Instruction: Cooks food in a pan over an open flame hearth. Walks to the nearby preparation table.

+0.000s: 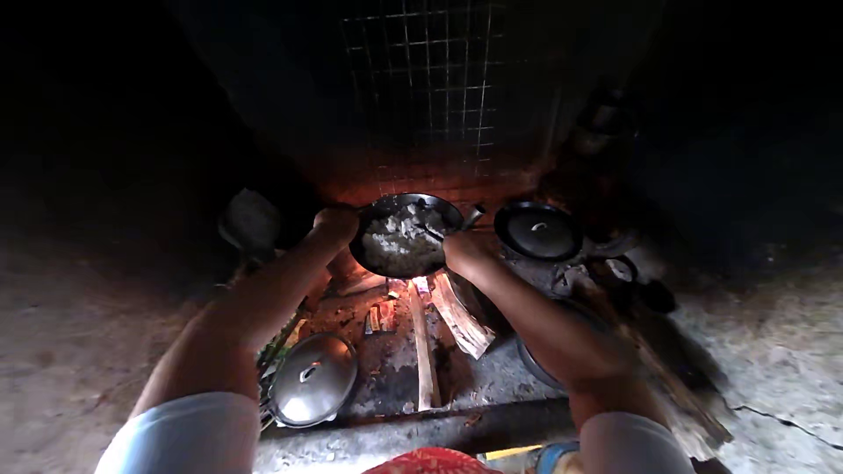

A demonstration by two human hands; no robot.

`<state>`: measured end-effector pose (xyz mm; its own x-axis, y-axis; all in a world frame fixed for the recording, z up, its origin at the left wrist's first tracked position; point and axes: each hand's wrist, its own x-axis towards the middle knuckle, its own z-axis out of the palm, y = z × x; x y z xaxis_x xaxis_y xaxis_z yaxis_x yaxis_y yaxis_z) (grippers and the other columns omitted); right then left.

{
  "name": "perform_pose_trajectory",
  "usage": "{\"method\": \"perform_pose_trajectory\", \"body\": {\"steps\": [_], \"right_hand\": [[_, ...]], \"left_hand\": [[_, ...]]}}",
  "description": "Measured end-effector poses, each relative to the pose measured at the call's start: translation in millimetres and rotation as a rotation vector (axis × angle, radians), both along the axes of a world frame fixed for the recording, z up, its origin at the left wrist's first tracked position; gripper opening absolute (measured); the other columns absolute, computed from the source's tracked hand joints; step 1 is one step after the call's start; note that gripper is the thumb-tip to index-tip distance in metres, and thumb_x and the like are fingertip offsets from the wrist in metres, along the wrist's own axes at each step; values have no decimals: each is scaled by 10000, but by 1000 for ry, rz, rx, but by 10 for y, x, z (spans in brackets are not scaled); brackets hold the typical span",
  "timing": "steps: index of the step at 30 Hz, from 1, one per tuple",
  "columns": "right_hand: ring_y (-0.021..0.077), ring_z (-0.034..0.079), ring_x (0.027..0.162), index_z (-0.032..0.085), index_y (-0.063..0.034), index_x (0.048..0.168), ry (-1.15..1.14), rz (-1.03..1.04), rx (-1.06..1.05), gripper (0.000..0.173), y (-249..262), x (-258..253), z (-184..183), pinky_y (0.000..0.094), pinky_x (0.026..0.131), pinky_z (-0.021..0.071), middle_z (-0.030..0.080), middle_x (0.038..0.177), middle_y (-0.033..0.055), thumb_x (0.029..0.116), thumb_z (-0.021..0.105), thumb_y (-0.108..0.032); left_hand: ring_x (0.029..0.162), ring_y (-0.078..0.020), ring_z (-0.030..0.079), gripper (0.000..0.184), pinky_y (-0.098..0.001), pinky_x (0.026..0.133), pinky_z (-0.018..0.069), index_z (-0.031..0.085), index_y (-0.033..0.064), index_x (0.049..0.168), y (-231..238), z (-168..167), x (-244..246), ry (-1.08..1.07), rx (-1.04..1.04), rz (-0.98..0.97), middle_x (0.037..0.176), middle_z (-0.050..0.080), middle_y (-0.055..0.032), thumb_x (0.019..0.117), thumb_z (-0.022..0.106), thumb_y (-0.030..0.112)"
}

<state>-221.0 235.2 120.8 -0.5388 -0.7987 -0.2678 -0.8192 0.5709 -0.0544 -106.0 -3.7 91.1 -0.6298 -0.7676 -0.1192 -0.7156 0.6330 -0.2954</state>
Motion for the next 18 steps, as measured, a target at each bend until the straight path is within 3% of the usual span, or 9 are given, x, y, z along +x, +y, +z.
{"method": "perform_pose_trajectory", "body": {"steps": [2, 5, 8, 10, 11, 13, 16, 18], "right_hand": [[457, 664, 1100, 707, 31, 1069, -14, -11, 51, 193, 46, 52, -28, 681, 849, 530, 691, 1164, 256, 964, 625, -108], [450, 656, 1125, 704, 20, 1109, -25, -16, 71, 220, 137, 13, -183, 681, 895, 517, 688, 1192, 245, 994, 587, -127], [426, 641, 1179, 690, -18, 1196, -48, 3, 75, 279, 165, -100, -371, 662, 946, 503, 680, 1244, 222, 1024, 551, -190], [427, 622, 1209, 674, -16, 1231, -63, 27, 32, 305, 131, -187, -548, 660, 985, 487, 662, 1277, 224, 1033, 548, -211], [424, 625, 1205, 677, -18, 1224, -66, 34, 13, 300, 115, -213, -606, 654, 983, 489, 664, 1271, 222, 1030, 553, -210], [413, 647, 1173, 685, -36, 1199, -56, 36, 0, 284, 82, -235, -664, 647, 949, 515, 681, 1236, 209, 1026, 556, -221], [417, 640, 1186, 679, -36, 1227, -63, 18, -10, 301, 28, -255, -701, 648, 961, 506, 676, 1252, 212, 1031, 555, -226], [425, 640, 1190, 667, -28, 1249, -66, -1, -11, 312, 4, -271, -781, 655, 951, 512, 671, 1260, 224, 1035, 549, -222]], "left_hand": [[1073, -463, 658, 231, -660, 787, 558, 680, -2, 1146, -216, -194, 50, -2, 8, 3, 1180, 668, -242, 957, 655, 128], [1121, -459, 650, 269, -684, 847, 536, 685, 31, 1190, -253, -222, 220, -18, 102, 40, 1206, 675, -233, 982, 640, 196], [1126, -438, 654, 295, -696, 912, 509, 725, 33, 1117, -329, -267, 383, -18, 283, 32, 1167, 697, -228, 990, 635, 284], [950, -377, 681, 250, -615, 821, 541, 714, 7, 1069, -363, -214, 419, -43, 391, 25, 1024, 701, -211, 1004, 618, 228], [801, -313, 641, 210, -530, 712, 532, 688, 5, 1084, -332, -178, 409, -56, 441, 46, 920, 661, -181, 1001, 603, 179], [657, -234, 551, 211, -430, 617, 493, 662, 20, 1166, -247, -206, 340, -28, 524, 84, 823, 597, -134, 1004, 586, 131], [671, -213, 510, 235, -416, 645, 471, 639, 47, 1232, -108, -427, 156, 77, 620, 81, 837, 570, -123, 1030, 551, 129], [663, -239, 541, 221, -448, 638, 493, 657, 34, 1186, -35, -569, 39, 137, 634, 66, 829, 592, -141, 1023, 558, 145]]}}
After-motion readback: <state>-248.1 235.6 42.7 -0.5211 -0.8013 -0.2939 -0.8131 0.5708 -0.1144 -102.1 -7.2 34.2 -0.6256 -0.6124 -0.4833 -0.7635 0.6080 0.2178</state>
